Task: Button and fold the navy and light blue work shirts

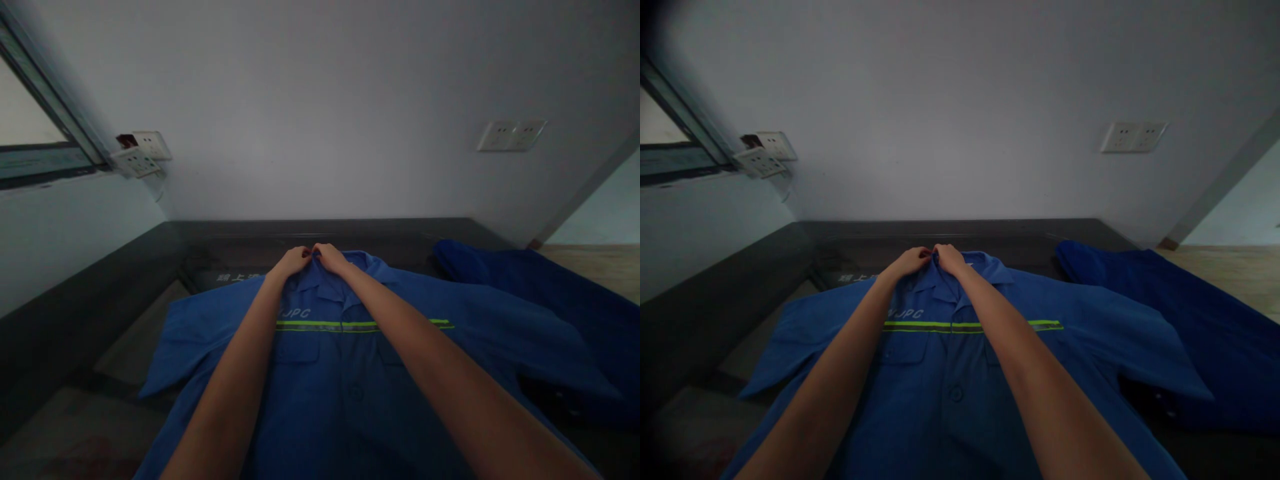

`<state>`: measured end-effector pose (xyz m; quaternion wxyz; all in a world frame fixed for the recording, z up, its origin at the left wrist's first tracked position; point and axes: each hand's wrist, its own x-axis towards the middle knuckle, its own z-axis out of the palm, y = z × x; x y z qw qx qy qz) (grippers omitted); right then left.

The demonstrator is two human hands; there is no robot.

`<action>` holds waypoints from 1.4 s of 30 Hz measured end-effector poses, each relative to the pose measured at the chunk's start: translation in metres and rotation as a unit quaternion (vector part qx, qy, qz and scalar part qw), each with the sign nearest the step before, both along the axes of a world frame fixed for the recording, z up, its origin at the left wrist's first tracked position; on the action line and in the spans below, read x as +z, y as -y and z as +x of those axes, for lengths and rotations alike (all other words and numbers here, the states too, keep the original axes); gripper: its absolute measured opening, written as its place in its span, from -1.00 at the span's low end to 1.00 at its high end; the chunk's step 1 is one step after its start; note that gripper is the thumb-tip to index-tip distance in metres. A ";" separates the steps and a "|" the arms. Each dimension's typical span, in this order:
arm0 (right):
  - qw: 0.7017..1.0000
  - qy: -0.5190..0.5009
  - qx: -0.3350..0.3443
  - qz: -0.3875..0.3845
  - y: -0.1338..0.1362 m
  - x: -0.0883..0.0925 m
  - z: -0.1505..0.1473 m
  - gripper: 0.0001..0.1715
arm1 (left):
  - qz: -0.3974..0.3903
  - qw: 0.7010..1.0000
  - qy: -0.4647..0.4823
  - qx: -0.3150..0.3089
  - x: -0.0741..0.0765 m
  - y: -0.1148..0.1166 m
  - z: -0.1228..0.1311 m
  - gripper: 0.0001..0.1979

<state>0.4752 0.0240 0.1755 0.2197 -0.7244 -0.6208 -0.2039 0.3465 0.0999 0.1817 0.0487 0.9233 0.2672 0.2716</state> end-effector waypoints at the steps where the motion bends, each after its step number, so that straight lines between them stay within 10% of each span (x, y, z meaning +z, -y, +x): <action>1: 1.000 0.000 -0.009 0.007 0.000 -0.002 -0.002 -0.67 | 0.001 1.000 0.006 0.004 -0.003 0.000 0.002 -0.66; 12: 0.996 0.014 -0.059 0.061 0.013 -0.017 -0.018 -0.60 | 0.099 0.987 0.049 0.115 -0.040 0.020 0.023 -0.71; 23: 0.985 -0.105 -0.113 0.072 0.103 0.038 0.062 -0.79 | 0.186 0.975 0.106 0.052 -0.023 0.047 0.024 -0.72; 32: 0.952 -0.239 -0.142 0.128 0.123 0.002 0.092 -0.75 | 0.222 0.967 0.047 -0.115 -0.027 0.103 0.073 -0.58; 42: 0.855 -0.489 -0.001 0.174 0.120 -0.017 0.098 -0.68 | 0.231 0.966 0.020 -0.111 -0.001 0.088 0.111 -0.68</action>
